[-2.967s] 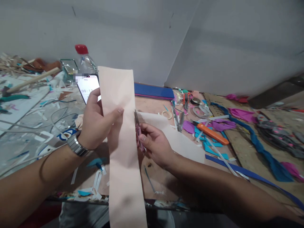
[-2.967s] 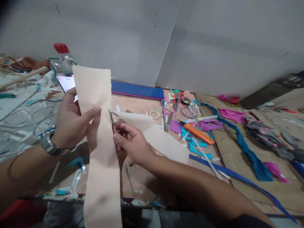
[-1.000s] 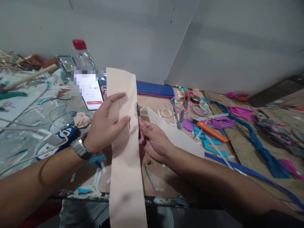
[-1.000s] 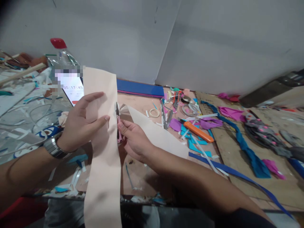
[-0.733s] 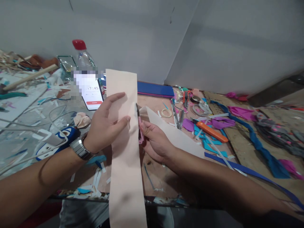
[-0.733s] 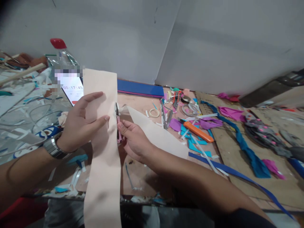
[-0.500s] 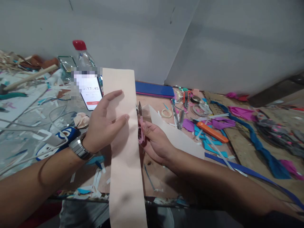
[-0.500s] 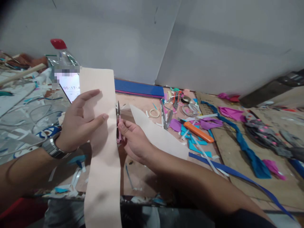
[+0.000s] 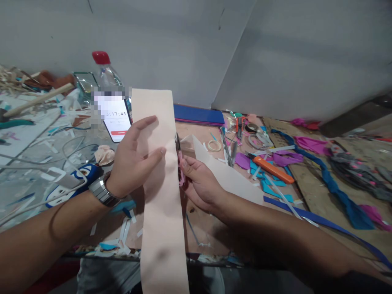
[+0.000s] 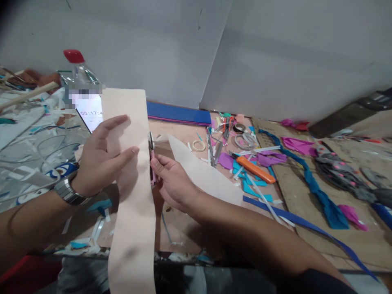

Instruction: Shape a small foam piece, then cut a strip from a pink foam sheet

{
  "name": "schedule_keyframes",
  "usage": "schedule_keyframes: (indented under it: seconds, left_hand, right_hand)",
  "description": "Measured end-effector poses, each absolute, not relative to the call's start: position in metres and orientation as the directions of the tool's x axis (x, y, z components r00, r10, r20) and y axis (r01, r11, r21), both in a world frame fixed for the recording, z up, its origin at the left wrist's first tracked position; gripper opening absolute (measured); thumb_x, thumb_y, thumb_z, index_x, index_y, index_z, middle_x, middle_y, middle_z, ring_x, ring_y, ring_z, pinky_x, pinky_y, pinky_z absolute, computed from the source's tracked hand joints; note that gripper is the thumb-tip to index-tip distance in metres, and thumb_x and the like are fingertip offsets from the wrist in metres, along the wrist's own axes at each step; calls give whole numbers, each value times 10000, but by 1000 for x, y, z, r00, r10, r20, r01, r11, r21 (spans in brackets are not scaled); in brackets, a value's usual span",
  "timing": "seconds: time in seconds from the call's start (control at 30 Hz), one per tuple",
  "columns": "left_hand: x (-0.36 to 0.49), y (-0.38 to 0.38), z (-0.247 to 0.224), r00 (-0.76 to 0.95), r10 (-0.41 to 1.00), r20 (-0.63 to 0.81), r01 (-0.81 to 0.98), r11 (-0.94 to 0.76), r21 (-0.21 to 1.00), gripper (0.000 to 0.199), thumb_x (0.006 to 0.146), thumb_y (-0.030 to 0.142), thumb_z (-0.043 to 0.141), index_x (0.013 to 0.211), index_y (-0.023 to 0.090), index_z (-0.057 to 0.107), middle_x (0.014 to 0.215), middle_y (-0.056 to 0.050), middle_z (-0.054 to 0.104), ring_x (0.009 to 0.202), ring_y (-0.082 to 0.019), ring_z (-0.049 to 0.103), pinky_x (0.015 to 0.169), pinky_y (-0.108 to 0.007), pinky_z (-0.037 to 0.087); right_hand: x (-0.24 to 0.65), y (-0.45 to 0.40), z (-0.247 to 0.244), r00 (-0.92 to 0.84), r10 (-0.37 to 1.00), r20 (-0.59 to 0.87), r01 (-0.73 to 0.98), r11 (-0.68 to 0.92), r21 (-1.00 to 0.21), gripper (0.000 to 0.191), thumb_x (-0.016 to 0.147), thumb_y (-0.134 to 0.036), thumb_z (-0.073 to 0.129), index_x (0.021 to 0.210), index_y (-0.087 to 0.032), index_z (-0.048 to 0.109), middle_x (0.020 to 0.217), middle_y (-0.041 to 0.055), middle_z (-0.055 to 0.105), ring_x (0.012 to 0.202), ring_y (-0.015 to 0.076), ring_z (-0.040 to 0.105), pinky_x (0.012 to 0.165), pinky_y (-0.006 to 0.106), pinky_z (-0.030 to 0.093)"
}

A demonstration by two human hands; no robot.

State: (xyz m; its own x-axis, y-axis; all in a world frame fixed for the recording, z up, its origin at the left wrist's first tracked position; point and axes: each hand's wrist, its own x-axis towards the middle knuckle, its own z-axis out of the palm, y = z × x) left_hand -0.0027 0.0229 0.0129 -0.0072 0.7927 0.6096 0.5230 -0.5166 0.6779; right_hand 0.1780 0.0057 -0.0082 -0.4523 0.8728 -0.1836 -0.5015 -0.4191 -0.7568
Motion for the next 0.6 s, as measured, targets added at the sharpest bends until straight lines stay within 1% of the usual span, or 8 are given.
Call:
schedule_keyframes:
  seconds: [0.1, 0.23, 0.4, 0.47, 0.53, 0.6]
  left_hand:
    - [-3, 23, 14, -8, 789, 614, 525, -519, 674, 627, 814, 290, 732, 1397, 267, 503, 1440, -72, 546, 1364, -290, 505, 1217, -525, 359]
    - [-4, 23, 14, 8, 790, 613, 503, -533, 681, 629, 823, 306, 733, 1405, 260, 496, 1458, -78, 534, 1380, -290, 490, 1226, -528, 341]
    - [-6, 26, 11, 32, 805, 592, 463, -537, 705, 640, 828, 331, 740, 1413, 265, 487, 1469, -81, 530, 1395, -288, 475, 1225, -536, 339]
    - [-6, 26, 11, 35, 809, 586, 454, -535, 712, 635, 832, 336, 739, 1411, 271, 487, 1469, -81, 529, 1399, -287, 470, 1225, -535, 338]
    - [-5, 27, 11, 39, 809, 586, 446, -539, 714, 634, 831, 345, 740, 1407, 270, 487, 1466, -84, 529, 1397, -289, 471, 1223, -538, 338]
    - [-4, 27, 11, 44, 811, 584, 441, -541, 717, 642, 829, 353, 742, 1410, 270, 482, 1468, -87, 523, 1397, -292, 469, 1220, -537, 342]
  right_hand:
    - [178, 6, -8, -453, 874, -175, -496, -410, -765, 323, 763, -424, 833, 1007, -247, 716, 781, -27, 675, 621, 113, 525, 617, 258, 426]
    - [179, 9, -8, -445, 881, -158, -507, -394, -766, 337, 746, -433, 845, 1002, -250, 725, 755, -30, 668, 614, 109, 513, 593, 244, 415]
    - [181, 13, -7, -438, 886, -151, -502, -380, -777, 353, 733, -429, 857, 1005, -243, 730, 806, -23, 695, 677, 111, 569, 614, 233, 445]
    - [181, 14, -6, -433, 891, -135, -502, -362, -786, 371, 730, -438, 858, 1020, -248, 729, 855, -15, 716, 721, 122, 602, 653, 246, 473]
    - [181, 15, -5, -432, 896, -108, -506, -339, -793, 389, 733, -446, 854, 1045, -251, 727, 930, 1, 736, 799, 142, 638, 728, 272, 503]
    - [181, 16, -4, -429, 899, -86, -505, -317, -803, 389, 745, -449, 845, 1058, -250, 726, 981, 14, 743, 855, 159, 653, 778, 297, 513]
